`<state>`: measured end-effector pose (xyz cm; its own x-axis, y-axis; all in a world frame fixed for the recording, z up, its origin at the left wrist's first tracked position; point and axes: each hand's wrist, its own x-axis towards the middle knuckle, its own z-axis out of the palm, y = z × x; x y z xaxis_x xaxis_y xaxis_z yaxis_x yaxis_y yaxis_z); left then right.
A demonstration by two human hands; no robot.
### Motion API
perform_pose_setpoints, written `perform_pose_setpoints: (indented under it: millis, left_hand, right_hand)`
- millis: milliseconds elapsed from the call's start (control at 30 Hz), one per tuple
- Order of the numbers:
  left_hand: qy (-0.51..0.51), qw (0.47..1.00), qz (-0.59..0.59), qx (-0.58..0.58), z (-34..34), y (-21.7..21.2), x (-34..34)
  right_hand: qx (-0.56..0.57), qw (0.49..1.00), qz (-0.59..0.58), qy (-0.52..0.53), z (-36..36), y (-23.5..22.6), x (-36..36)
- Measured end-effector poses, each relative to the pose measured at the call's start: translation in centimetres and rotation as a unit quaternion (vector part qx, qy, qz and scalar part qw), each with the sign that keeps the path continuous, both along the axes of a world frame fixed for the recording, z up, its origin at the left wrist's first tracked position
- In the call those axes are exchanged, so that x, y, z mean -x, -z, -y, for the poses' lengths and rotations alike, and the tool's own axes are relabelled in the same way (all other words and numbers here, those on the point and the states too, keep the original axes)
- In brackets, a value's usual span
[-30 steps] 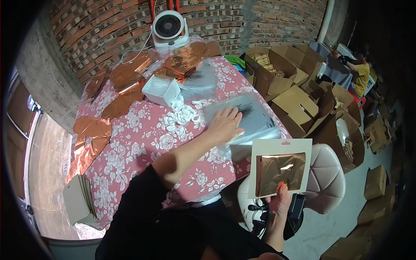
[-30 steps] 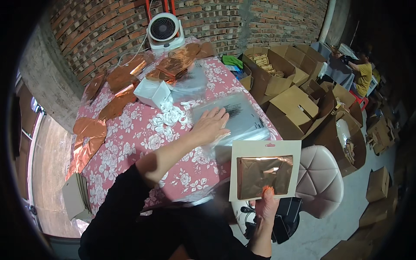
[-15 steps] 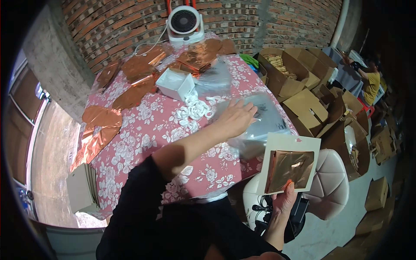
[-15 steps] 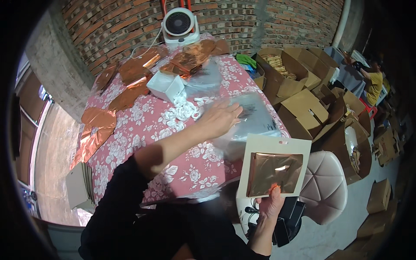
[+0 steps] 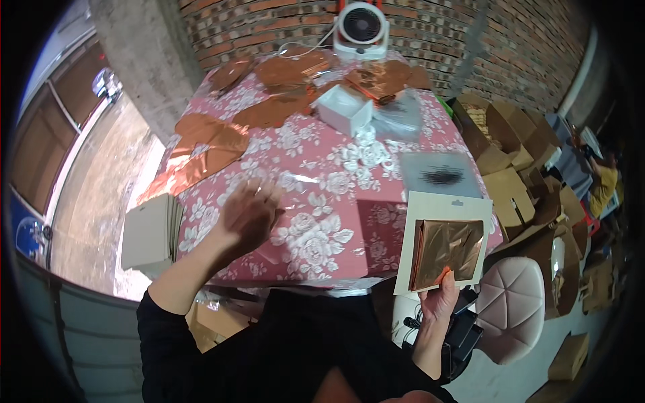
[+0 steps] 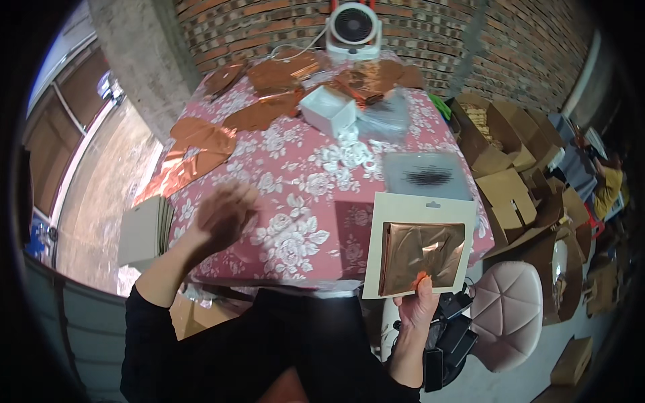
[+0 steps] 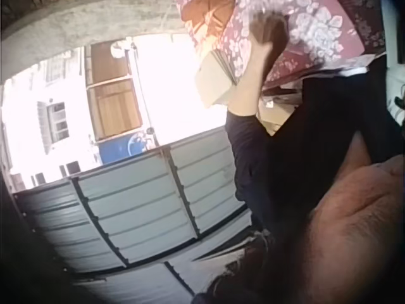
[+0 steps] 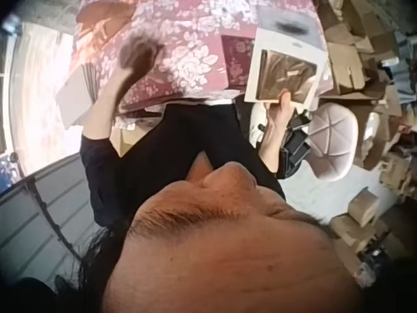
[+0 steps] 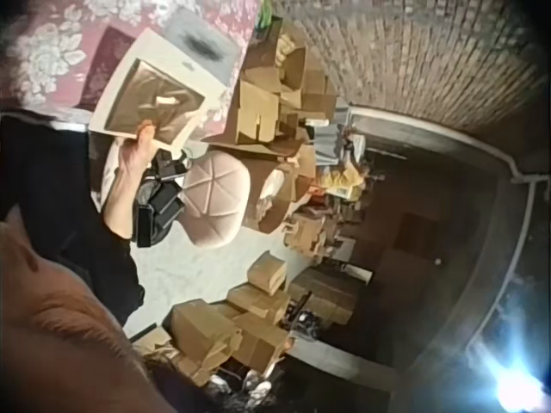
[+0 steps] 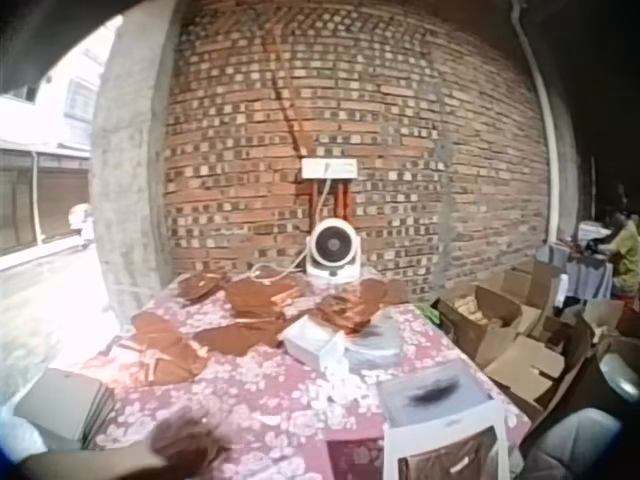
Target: The person packs metallic balloon pieces by hand into plastic sleeves and cardboard envelopes.
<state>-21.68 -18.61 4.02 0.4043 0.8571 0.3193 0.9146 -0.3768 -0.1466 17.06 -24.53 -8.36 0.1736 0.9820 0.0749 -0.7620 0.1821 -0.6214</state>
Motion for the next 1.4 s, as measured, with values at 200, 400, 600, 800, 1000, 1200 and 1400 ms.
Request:
perform_pose_setpoints:
  millis: [200,400,600,800,1000,1200,1400]
  left_hand:
    - [0.054,0.998,0.029,0.023,3.5,5.5,3.3]
    - [0.015,0.987,0.152,0.049,5.4,5.2,2.7]
    - [-0.008,0.979,0.193,0.066,4.9,6.6,2.6]
    - [-0.007,0.976,0.212,0.056,4.7,6.9,2.2]
    - [0.049,0.971,0.235,0.007,4.7,6.6,1.5]
    - [0.082,0.975,0.207,-0.024,4.9,6.3,0.3]
    - [0.064,0.976,0.196,0.069,5.3,7.3,-1.2]
  right_hand:
    - [0.073,0.992,0.087,-0.049,0.8,-2.4,2.8]
    - [0.130,0.980,0.143,-0.058,1.4,-3.7,4.9]
    - [0.154,0.962,0.198,-0.105,1.8,-4.5,6.3]
    - [0.179,0.952,0.219,-0.120,2.0,-3.0,5.9]
    - [0.185,0.943,0.215,-0.175,2.0,-3.0,5.8]
    - [0.177,0.946,0.226,-0.153,1.4,-4.1,6.6]
    - [0.153,0.937,0.241,-0.202,0.5,-4.5,6.1]
